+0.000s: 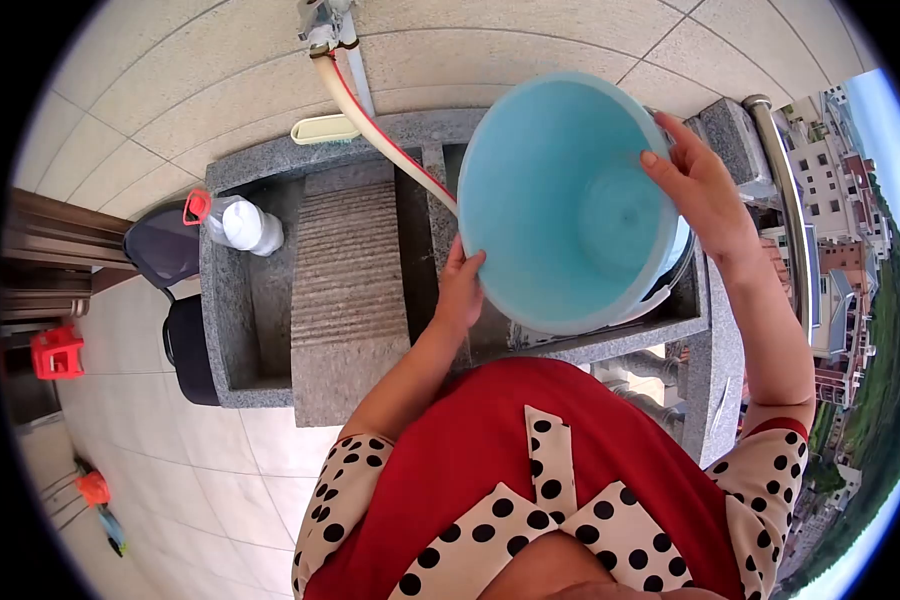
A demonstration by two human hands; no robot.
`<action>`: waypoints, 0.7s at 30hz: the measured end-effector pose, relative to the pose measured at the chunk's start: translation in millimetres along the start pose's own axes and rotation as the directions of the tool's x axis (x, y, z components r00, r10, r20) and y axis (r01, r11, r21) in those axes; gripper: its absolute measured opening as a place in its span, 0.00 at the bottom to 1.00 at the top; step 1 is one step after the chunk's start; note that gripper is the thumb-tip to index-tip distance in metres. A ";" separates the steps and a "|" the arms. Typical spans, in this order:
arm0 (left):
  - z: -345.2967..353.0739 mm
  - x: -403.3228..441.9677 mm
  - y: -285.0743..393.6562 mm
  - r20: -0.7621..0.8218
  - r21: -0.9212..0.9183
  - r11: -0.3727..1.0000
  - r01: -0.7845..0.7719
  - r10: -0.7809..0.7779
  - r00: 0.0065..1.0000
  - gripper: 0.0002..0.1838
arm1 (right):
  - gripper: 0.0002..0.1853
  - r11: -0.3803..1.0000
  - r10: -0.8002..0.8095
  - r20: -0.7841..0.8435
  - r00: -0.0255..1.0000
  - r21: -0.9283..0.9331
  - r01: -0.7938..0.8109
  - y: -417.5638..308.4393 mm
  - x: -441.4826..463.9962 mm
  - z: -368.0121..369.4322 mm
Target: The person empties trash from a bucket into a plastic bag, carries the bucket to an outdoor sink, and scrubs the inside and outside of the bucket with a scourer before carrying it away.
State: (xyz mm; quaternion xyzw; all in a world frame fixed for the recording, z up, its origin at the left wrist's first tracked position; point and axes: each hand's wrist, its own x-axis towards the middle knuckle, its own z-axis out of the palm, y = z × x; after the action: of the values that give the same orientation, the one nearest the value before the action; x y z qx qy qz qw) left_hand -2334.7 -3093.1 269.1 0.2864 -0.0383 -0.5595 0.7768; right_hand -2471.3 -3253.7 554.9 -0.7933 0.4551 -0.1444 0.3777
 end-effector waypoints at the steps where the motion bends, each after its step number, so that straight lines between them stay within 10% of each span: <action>1: 4.4 0.5 3.6 0.016 0.059 0.998 -0.004 0.003 1.000 0.29 | 0.34 0.998 0.035 -0.047 0.998 0.051 -0.032 25.6 -2.0 -7.7; 9: 75.5 22.5 31.3 0.198 0.535 0.823 -0.192 0.098 0.975 0.30 | 0.25 0.840 0.235 -0.255 0.938 0.539 -0.064 213.0 -59.2 -5.8; 15: 132.7 50.4 4.9 0.299 0.722 0.641 -0.260 0.050 0.953 0.32 | 0.29 0.891 0.407 -0.238 0.882 0.313 -0.327 361.5 -84.3 59.4; 21: 179.5 57.6 -51.7 0.334 0.937 0.148 -0.317 -0.114 0.935 0.34 | 0.34 0.841 0.540 -0.058 0.840 0.081 -0.535 430.2 -74.6 119.5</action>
State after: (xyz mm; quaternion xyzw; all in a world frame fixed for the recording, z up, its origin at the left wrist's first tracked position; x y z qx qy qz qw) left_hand -2425.3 -3227.4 378.3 0.6205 -0.5402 -0.3829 0.4202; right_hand -2707.2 -3265.0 168.7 -0.6157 0.6690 -0.0778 0.4090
